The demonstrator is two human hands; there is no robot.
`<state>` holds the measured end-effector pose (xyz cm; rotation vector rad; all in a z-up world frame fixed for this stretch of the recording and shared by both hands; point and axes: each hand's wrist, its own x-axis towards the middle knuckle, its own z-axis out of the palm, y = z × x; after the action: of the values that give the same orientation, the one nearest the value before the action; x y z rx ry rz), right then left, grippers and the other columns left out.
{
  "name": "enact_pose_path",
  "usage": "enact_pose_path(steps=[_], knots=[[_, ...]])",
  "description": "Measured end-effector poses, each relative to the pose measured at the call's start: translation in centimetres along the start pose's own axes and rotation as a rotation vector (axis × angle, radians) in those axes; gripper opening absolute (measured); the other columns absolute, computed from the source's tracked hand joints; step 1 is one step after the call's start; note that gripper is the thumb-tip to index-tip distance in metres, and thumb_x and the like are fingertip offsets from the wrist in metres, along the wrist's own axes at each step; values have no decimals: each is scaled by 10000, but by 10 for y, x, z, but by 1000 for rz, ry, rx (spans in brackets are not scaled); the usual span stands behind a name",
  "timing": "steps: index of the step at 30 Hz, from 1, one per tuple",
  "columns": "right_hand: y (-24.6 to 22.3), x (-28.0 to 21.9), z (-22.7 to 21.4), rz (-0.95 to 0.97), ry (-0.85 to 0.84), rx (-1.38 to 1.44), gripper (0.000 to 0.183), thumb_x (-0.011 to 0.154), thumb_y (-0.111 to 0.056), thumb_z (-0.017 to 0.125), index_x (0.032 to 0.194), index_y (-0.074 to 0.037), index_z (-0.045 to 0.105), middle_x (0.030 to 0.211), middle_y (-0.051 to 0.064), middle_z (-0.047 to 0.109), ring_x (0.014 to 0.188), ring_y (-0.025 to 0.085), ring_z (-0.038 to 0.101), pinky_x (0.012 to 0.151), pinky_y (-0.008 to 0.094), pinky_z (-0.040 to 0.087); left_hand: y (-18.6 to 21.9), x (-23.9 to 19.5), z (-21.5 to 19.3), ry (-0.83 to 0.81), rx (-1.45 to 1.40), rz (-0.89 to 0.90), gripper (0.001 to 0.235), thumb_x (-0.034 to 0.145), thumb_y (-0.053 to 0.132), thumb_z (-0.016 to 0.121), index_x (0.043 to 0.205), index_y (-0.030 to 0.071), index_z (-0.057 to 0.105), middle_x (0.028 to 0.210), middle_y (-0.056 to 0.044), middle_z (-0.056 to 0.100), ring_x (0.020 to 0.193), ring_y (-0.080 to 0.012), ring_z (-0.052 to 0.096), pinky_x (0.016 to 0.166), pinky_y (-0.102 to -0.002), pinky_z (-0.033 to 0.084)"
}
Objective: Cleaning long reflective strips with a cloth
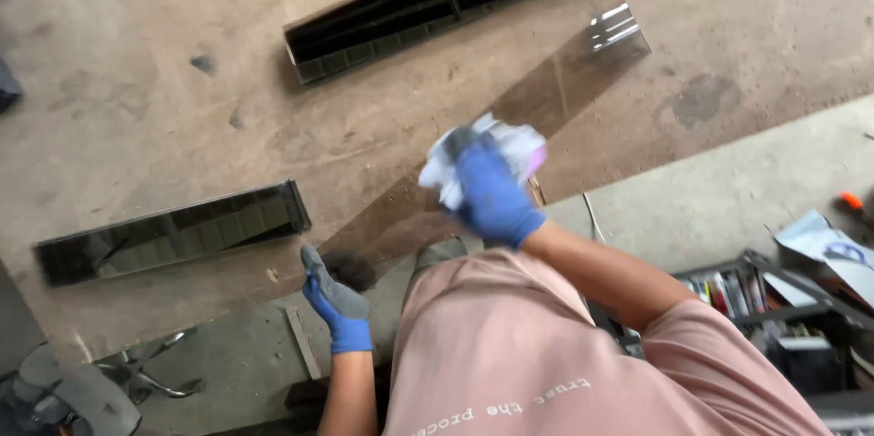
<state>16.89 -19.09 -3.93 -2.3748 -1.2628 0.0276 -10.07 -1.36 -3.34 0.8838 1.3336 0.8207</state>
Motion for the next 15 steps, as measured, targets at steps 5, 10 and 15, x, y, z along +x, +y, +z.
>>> enact_pose_path(steps=[5, 10, 15], knots=[[-1, -7, 32, -163, -134, 337, 751, 905, -435, 702, 1473, 19, 511, 1482, 298, 508, 1371, 525, 459, 1168, 620, 365, -5, -25, 16, 286, 50, -211, 424, 935, 456, 784, 1181, 112, 753, 1215, -195, 725, 1071, -346, 697, 974, -583, 553], [173, 33, 48, 231, -38, -1, 651, 1059, -413, 599, 1533, 20, 497, 1527, 311, 477, 1417, 515, 388, 1183, 600, 234, -30, -3, 4, 225, 1, -329, 560, 940, 474, 764, 1367, 127, 664, 1408, -234, 605, 1237, -416, 618, 1021, -623, 516], [20, -7, 62, 316, -47, -8, 475, 989, -245, 634, 1366, 26, 535, 1334, 288, 545, 1190, 506, 571, 1010, 595, 485, 54, -15, 41, 119, -81, -438, 618, 965, 468, 549, 1553, 290, 489, 1676, -232, 310, 1478, -580, 298, 1146, -770, 239]])
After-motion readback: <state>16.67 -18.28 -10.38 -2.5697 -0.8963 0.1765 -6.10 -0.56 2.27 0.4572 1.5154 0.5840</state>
